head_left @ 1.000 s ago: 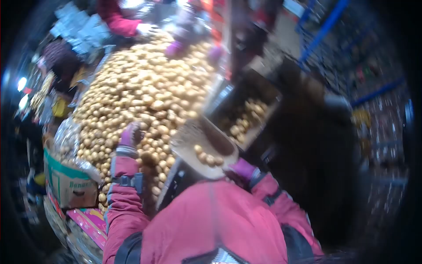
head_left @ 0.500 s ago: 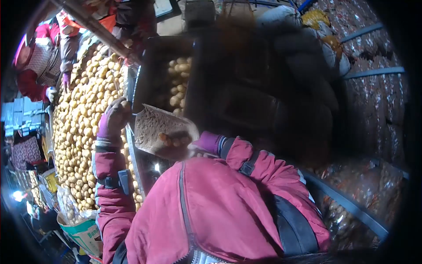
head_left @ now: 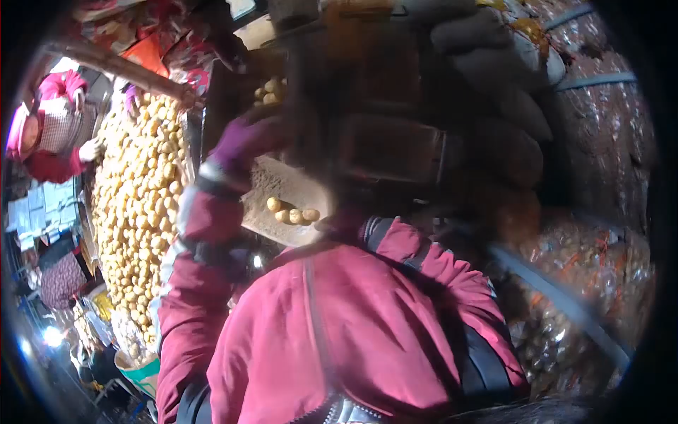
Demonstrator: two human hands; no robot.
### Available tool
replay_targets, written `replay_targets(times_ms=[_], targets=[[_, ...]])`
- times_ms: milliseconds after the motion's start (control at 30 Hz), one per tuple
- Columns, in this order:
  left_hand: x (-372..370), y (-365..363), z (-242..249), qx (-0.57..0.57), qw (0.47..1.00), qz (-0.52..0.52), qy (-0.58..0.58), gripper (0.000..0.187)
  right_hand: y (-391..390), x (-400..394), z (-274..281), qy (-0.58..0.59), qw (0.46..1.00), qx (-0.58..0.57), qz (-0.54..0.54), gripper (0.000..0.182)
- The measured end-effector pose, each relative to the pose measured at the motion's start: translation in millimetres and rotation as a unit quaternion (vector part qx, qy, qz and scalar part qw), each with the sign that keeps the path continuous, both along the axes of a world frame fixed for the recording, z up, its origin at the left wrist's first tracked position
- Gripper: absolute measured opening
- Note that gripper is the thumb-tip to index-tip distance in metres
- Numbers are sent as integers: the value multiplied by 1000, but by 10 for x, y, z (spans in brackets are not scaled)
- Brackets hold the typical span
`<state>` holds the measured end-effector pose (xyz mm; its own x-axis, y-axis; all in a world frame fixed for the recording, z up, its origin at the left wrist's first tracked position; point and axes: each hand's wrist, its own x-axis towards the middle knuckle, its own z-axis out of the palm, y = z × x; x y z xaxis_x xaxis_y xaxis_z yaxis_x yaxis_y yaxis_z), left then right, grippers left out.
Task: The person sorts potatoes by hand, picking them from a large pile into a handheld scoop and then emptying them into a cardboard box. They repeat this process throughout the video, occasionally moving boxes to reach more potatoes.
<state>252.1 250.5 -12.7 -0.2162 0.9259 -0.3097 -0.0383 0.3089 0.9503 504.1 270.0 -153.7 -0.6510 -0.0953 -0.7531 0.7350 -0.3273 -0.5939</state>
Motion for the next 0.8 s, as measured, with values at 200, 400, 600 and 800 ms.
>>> replay_targets(times_ms=[200, 400, 600, 800], targets=[[295, 245, -314, -65, 998, -19, -9, 40, 128, -31, -165, -4, 998, -54, -42, 34], [-289, -1086, 9, 62, 948, 187, 252, 41, 213, -498, -331, -36, 995, -96, -5, 33], [-210, -3778, -785, -41, 798, 577, 169, 44, 61, -1015, -170, -12, 995, -98, 12, 31], [1449, -6256, -1189, -434, 499, 670, 337, 60, -339, -1516, 39, 17, 994, -62, 83, 26]])
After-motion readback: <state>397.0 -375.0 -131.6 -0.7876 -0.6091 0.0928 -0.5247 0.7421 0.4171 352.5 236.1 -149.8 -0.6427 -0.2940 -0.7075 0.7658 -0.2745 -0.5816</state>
